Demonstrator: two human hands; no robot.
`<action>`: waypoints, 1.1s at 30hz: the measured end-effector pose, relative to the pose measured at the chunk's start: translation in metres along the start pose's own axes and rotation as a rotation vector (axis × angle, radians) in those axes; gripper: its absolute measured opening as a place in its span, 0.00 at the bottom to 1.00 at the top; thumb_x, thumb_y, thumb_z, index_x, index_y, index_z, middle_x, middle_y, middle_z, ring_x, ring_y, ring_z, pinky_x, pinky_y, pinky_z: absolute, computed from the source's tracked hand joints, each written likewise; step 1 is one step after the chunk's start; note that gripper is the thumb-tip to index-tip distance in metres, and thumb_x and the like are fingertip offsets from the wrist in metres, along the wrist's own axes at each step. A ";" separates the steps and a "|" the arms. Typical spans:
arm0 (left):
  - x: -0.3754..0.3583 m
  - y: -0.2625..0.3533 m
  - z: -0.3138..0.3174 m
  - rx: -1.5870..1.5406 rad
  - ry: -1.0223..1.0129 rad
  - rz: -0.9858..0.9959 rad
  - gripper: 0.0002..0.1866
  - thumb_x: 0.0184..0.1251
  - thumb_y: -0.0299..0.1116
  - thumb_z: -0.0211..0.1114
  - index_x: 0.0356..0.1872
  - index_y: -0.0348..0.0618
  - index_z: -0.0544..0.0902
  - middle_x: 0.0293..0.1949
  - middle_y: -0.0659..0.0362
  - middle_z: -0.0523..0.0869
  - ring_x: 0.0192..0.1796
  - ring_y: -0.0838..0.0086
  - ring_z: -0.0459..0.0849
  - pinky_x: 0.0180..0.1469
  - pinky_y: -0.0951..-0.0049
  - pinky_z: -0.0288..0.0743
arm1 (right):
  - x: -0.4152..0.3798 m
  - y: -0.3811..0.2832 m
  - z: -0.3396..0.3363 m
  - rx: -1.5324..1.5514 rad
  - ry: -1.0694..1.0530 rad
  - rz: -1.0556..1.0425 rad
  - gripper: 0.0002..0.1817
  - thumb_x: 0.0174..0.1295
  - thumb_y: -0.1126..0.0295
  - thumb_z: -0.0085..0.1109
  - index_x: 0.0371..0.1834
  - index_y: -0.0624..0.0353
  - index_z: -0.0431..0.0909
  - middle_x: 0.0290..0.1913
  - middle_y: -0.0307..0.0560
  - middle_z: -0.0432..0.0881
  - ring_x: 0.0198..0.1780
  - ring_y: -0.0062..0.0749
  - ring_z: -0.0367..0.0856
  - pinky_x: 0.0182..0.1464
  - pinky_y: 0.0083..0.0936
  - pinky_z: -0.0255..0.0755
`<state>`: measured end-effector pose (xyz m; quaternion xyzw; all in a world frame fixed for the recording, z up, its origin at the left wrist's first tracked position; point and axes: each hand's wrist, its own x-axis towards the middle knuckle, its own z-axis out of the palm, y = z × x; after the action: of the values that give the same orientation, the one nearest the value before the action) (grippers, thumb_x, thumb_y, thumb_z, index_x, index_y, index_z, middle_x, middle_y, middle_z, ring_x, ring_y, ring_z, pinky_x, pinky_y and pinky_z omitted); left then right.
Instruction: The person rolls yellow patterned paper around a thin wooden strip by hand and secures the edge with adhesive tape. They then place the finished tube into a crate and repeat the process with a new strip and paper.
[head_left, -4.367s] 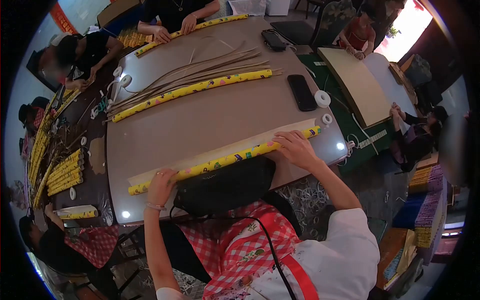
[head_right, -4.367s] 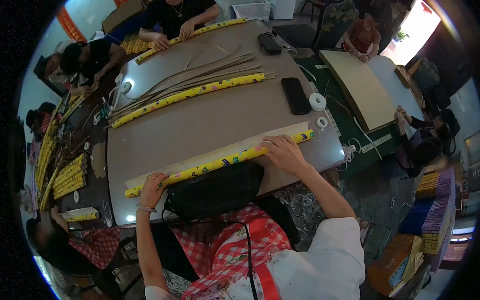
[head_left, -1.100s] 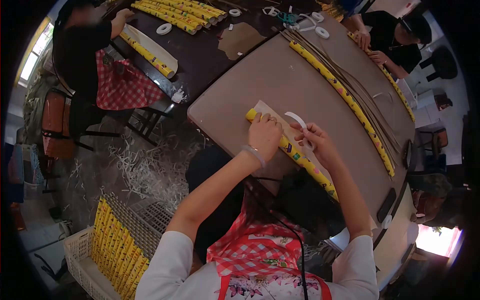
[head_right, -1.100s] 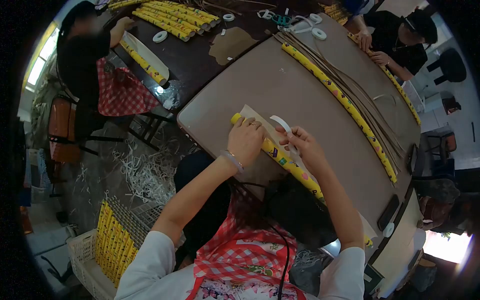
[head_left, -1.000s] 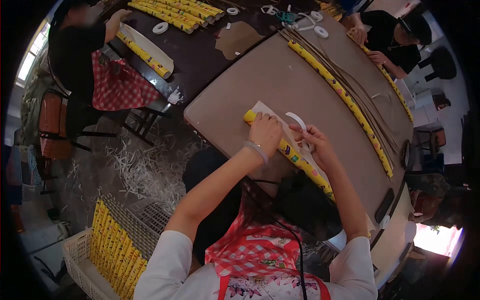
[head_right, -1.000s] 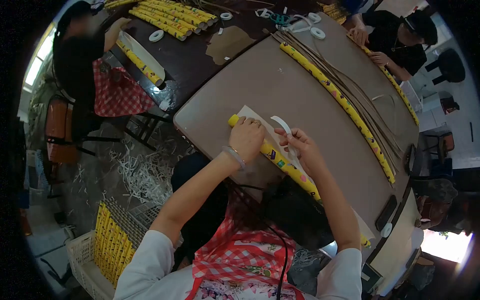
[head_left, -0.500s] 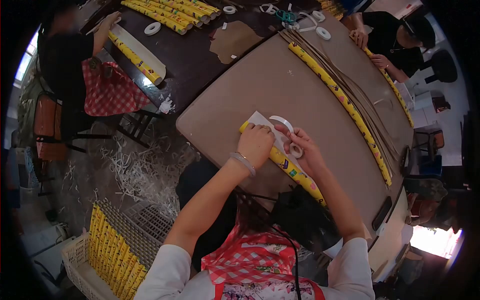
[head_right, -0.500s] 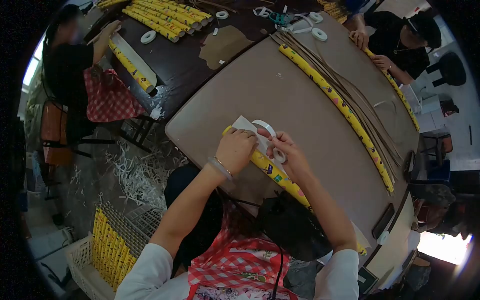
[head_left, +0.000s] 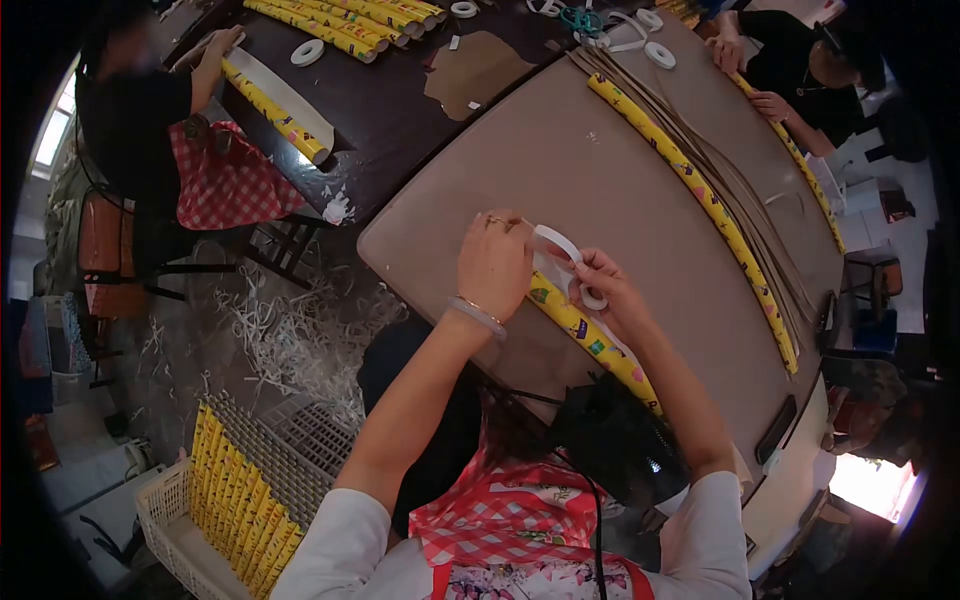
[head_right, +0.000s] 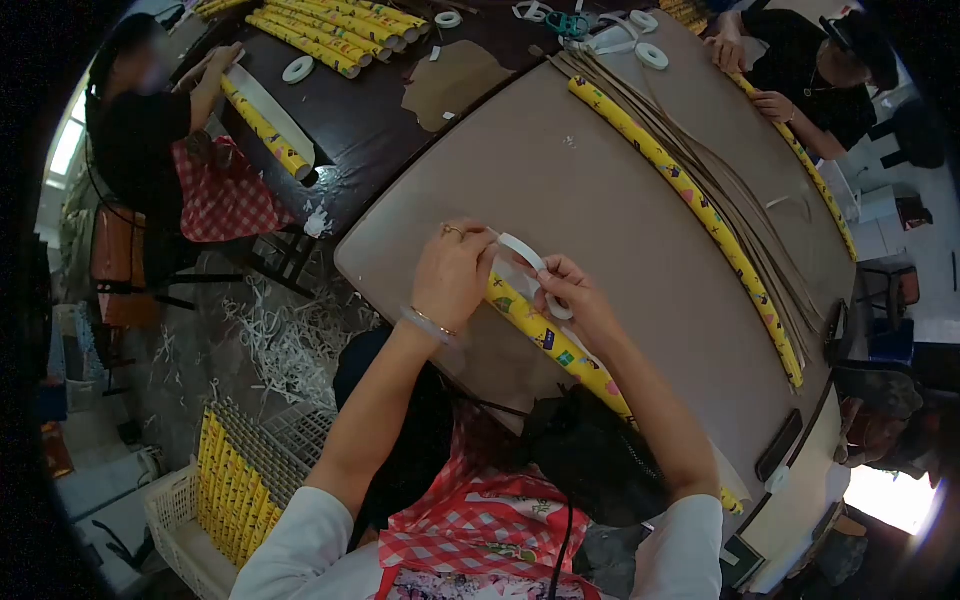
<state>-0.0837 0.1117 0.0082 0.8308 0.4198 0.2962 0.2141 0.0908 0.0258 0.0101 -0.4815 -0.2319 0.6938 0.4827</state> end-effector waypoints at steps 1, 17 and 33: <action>0.003 -0.001 -0.002 0.002 0.000 0.000 0.09 0.58 0.33 0.58 0.33 0.38 0.83 0.43 0.51 0.81 0.50 0.58 0.77 0.59 0.60 0.67 | 0.000 0.000 0.001 -0.022 -0.008 -0.018 0.07 0.68 0.67 0.51 0.41 0.58 0.72 0.27 0.37 0.74 0.29 0.19 0.73 0.36 0.16 0.66; 0.019 -0.020 -0.003 -0.026 -0.093 -0.281 0.07 0.52 0.36 0.67 0.28 0.45 0.86 0.43 0.57 0.82 0.56 0.64 0.73 0.55 0.54 0.57 | 0.003 0.003 0.009 -0.182 0.050 -0.081 0.07 0.66 0.67 0.51 0.40 0.59 0.73 0.29 0.41 0.77 0.29 0.17 0.72 0.34 0.14 0.67; 0.022 -0.019 0.009 0.106 -0.075 -0.309 0.06 0.47 0.35 0.68 0.23 0.46 0.87 0.40 0.63 0.83 0.54 0.69 0.74 0.53 0.56 0.56 | 0.014 0.004 0.011 -0.341 0.221 -0.057 0.11 0.63 0.67 0.53 0.33 0.66 0.75 0.25 0.41 0.76 0.22 0.20 0.74 0.26 0.18 0.69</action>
<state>-0.0784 0.1391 -0.0032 0.7770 0.5492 0.2059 0.2286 0.0779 0.0383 0.0055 -0.6227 -0.3052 0.5734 0.4362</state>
